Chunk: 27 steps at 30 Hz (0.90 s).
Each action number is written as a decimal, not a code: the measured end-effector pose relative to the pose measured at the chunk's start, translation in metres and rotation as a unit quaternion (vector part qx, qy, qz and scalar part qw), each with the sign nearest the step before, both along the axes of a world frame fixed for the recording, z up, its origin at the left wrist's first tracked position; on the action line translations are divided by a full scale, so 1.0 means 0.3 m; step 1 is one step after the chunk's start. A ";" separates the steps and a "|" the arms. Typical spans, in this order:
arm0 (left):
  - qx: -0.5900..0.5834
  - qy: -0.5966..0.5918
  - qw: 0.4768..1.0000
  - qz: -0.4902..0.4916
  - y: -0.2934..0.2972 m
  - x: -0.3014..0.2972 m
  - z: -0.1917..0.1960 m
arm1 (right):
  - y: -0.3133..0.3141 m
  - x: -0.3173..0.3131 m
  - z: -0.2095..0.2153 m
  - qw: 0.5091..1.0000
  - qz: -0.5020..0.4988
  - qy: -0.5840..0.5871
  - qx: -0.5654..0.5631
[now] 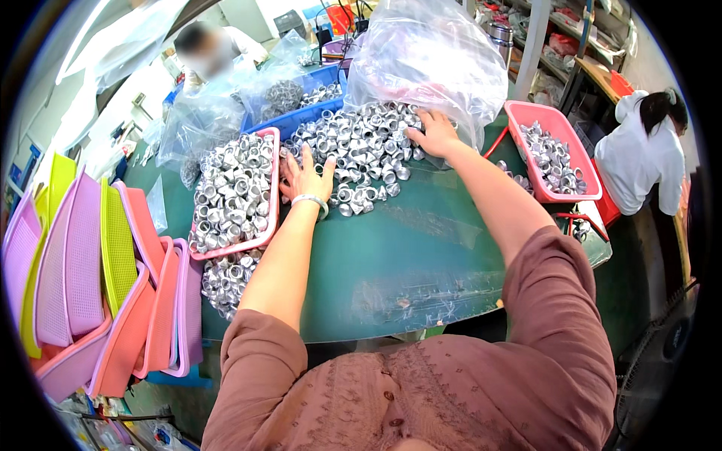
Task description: The person sits at a green workbench in a factory setting, repeatedly picking up small, silver, bell-shaped metal components. They inspect each piece by hand, turning it over and checking the interior, then place it into a pink plastic bin. The process is repetitive and involves handling the metal parts one by one.
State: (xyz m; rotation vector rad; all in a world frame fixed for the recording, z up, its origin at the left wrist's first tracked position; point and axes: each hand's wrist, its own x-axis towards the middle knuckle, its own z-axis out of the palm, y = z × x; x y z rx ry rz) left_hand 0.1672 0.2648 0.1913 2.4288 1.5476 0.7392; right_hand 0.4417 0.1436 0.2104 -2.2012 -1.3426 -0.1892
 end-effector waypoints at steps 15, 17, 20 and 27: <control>-0.010 -0.058 0.990 -0.129 -0.164 -0.014 0.020 | -0.091 -0.295 -0.020 0.995 0.101 -0.006 -0.013; 0.005 -0.071 0.988 -0.138 -0.203 -0.031 -0.008 | -0.137 -0.352 -0.011 0.990 0.139 0.003 -0.006; -0.001 -0.070 0.976 -0.208 -0.280 -0.094 -0.026 | -0.238 -0.422 -0.031 0.977 0.210 -0.034 0.025; 0.047 -0.197 0.956 -0.214 -0.288 -0.152 0.017 | -0.269 -0.370 0.046 0.969 0.246 0.023 0.003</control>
